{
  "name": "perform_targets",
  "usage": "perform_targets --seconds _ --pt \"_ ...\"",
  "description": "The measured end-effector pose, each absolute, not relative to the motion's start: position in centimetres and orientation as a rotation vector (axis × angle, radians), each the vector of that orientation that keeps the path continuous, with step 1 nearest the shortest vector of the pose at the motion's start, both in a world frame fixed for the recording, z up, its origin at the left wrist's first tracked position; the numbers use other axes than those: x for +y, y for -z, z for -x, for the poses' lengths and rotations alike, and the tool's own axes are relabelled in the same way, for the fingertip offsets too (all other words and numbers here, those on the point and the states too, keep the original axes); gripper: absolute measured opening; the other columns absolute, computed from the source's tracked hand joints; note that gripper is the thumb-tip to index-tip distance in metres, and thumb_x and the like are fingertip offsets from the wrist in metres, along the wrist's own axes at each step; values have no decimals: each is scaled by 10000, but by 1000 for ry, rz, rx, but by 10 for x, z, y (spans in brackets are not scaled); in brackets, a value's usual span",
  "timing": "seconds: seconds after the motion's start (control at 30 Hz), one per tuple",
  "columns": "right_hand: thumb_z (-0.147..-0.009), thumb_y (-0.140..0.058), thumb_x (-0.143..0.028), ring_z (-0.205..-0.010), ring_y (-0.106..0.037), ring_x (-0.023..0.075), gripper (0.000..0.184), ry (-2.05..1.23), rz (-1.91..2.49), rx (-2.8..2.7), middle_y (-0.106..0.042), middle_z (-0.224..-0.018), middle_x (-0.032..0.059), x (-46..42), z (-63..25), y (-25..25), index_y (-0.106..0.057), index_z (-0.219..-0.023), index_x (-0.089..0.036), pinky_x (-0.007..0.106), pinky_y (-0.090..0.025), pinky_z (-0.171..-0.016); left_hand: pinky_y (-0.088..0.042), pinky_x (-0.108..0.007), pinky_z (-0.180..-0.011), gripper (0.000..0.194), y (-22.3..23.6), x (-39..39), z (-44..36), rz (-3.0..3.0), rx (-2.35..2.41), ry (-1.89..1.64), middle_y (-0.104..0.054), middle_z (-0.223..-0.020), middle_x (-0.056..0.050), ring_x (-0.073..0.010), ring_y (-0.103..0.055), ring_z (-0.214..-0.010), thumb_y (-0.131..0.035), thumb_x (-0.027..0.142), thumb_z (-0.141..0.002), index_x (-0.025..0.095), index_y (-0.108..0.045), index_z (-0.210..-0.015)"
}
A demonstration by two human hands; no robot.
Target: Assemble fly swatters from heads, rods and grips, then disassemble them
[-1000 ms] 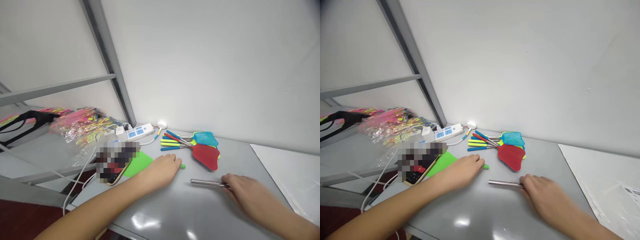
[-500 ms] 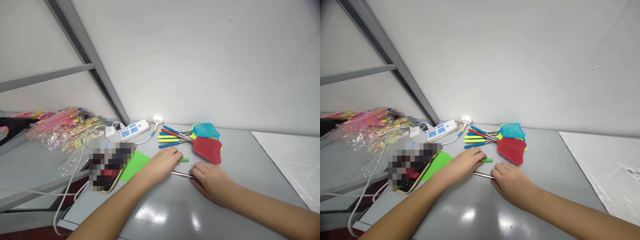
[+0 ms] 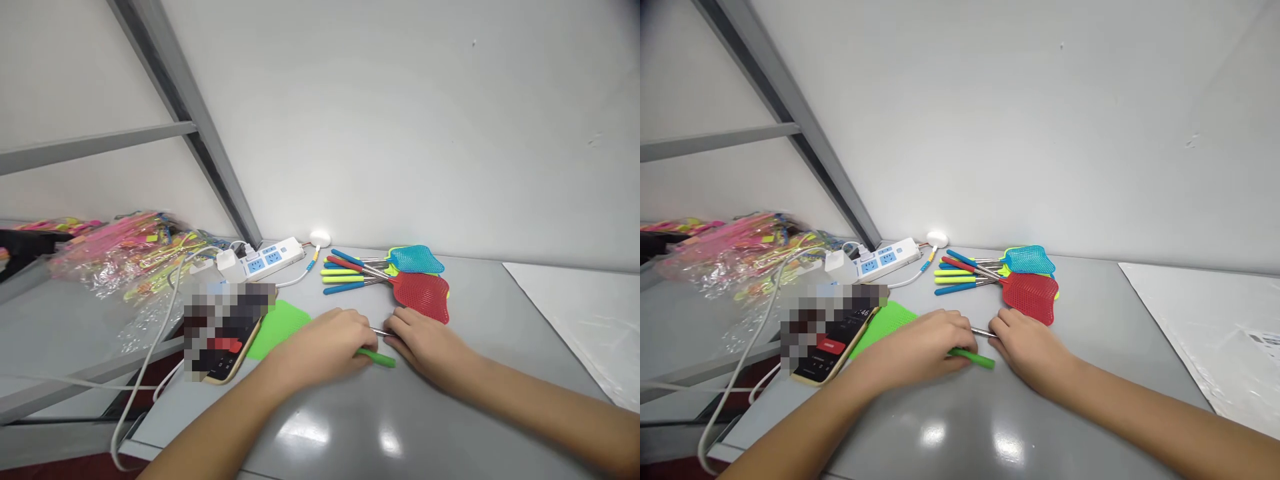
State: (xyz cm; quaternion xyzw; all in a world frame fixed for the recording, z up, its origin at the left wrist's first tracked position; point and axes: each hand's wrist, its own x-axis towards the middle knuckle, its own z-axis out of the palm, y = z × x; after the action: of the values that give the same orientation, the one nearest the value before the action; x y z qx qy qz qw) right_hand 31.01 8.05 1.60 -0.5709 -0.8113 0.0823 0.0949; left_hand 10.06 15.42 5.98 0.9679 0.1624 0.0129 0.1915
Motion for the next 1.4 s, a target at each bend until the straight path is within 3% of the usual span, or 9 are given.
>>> perform_targets --seconds 0.2,0.33,0.6,0.93,1.07,1.2,1.4 --pt "-949 -386 -111 -796 -537 163 222 -396 1665 -2341 -551 -898 41 88 -306 -17 -579 -881 -197 272 -430 -673 -430 -342 -840 62 -44 158 -116 -2838 581 -102 -612 -940 -47 -227 -558 -940 -644 242 -852 187 -639 -880" --pt "-872 -396 -31 -788 -551 154 304 -412 1683 -2307 -558 -934 37 75 -314 -31 -597 -1002 -218 243 -415 -613 -434 -352 -849 311 -43 161 -114 -2797 697 -194 -568 -1097 -64 -249 -529 -1022 -716 349 -804 198 -585 -1043" --pt "-1001 -355 -266 -748 -571 179 294 -57 1764 -2299 -618 -896 50 93 -340 -70 -634 -919 -221 300 -417 -625 -376 -372 -889 266 -40 162 -114 -2784 669 -143 -605 -1056 -52 -241 -546 -1022 -634 393 -878 214 -588 -1070" --pt "-945 -490 -348 -852 -598 220 220 216 1809 -2494 -634 -909 77 161 -331 -62 -614 -863 -186 321 -414 -708 -370 -338 -860 184 -39 163 -113 -2789 598 -153 -621 -955 -26 -205 -575 -920 -642 371 -870 210 -626 -958" --pt "-899 -522 -237 -831 -616 244 120 304 1863 -2513 -657 -895 107 172 -322 -58 -598 -839 -168 351 -401 -735 -379 -333 -831 199 -36 162 -114 -2807 597 -149 -615 -947 -32 -205 -576 -906 -633 392 -873 210 -625 -955" --pt "-895 -437 -125 -780 -622 234 185 363 1868 -2541 -669 -883 123 174 -320 -56 -592 -800 -159 370 -375 -758 -382 -337 -815 247 -33 162 -115 -2834 585 -170 -615 -930 -35 -212 -576 -894 -646 438 -860 211 -622 -954" --pt "-938 -406 -170 -736 -602 222 208 379 1864 -2581 -648 -773 75 157 -336 -66 -543 -782 -180 362 -360 -739 -391 -336 -833 368 -35 163 -115 -2816 552 -269 -624 -974 -44 -215 -574 -944 -594 549 -874 207 -618 -1010"
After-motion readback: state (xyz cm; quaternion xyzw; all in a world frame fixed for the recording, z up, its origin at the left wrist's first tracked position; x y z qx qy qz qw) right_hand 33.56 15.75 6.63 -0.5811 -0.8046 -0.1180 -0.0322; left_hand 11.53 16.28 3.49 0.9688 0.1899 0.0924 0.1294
